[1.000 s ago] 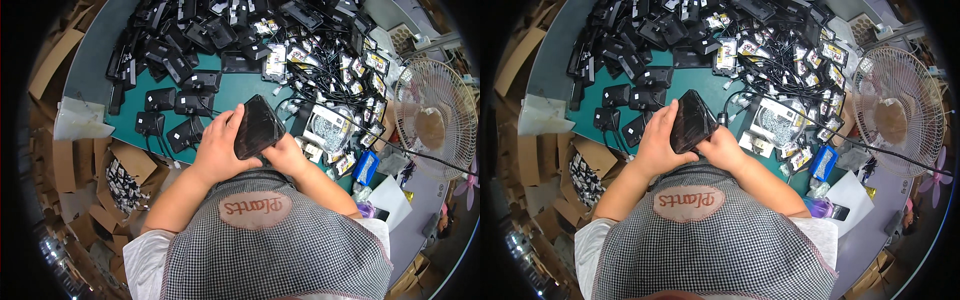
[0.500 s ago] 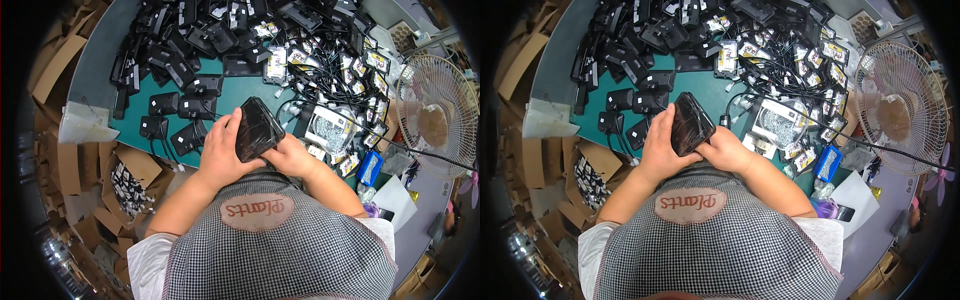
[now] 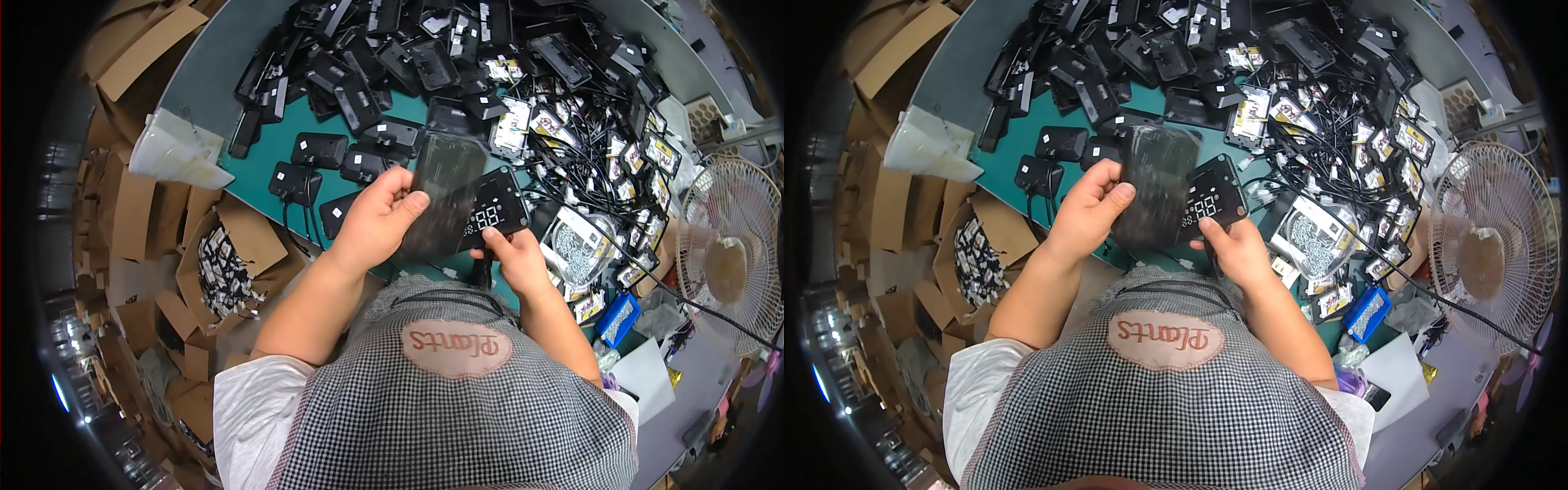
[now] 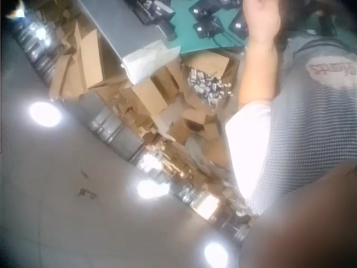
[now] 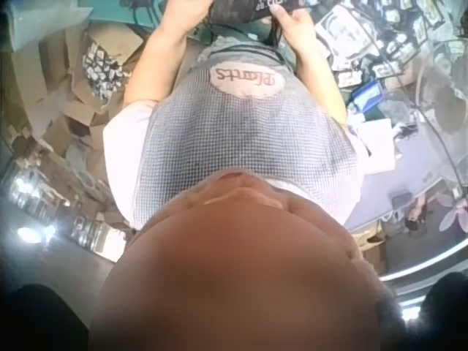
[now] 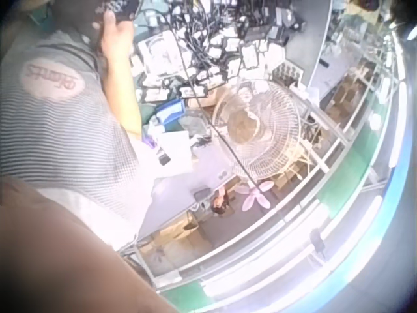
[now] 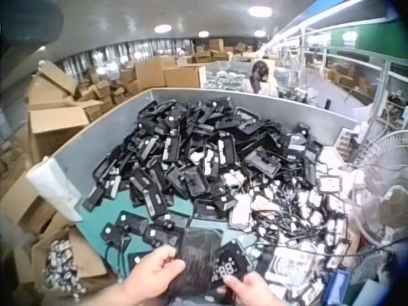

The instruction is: The person assembles small black electronic devices by inserting wires into the casing and securing the back cover. They handle the devices one at a time, picking them up from a pile, connecting the internal wiring, and placing the finished units on the table.

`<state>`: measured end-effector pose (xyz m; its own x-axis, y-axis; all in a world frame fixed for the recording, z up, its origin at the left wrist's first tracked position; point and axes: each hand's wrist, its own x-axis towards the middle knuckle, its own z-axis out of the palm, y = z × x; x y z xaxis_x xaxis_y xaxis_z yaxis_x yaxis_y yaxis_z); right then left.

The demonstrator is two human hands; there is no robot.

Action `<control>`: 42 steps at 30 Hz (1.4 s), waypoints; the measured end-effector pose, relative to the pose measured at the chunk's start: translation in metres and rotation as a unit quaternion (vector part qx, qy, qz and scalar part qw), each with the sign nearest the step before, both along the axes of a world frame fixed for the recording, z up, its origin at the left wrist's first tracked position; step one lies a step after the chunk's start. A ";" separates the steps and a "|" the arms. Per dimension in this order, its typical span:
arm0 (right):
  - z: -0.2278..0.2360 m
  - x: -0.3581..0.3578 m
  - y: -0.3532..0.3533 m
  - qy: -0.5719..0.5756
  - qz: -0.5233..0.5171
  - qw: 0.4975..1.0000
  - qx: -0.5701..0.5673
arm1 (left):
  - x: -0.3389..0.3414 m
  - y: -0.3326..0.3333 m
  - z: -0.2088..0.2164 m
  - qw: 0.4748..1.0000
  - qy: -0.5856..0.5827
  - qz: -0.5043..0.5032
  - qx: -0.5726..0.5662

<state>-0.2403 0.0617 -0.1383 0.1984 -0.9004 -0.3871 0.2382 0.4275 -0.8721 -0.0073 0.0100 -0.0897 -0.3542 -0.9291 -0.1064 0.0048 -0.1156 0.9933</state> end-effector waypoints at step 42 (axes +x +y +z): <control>0.021 -0.003 0.009 0.064 0.167 0.962 -0.208 | -0.036 0.038 -0.012 0.919 -0.308 -0.061 -0.238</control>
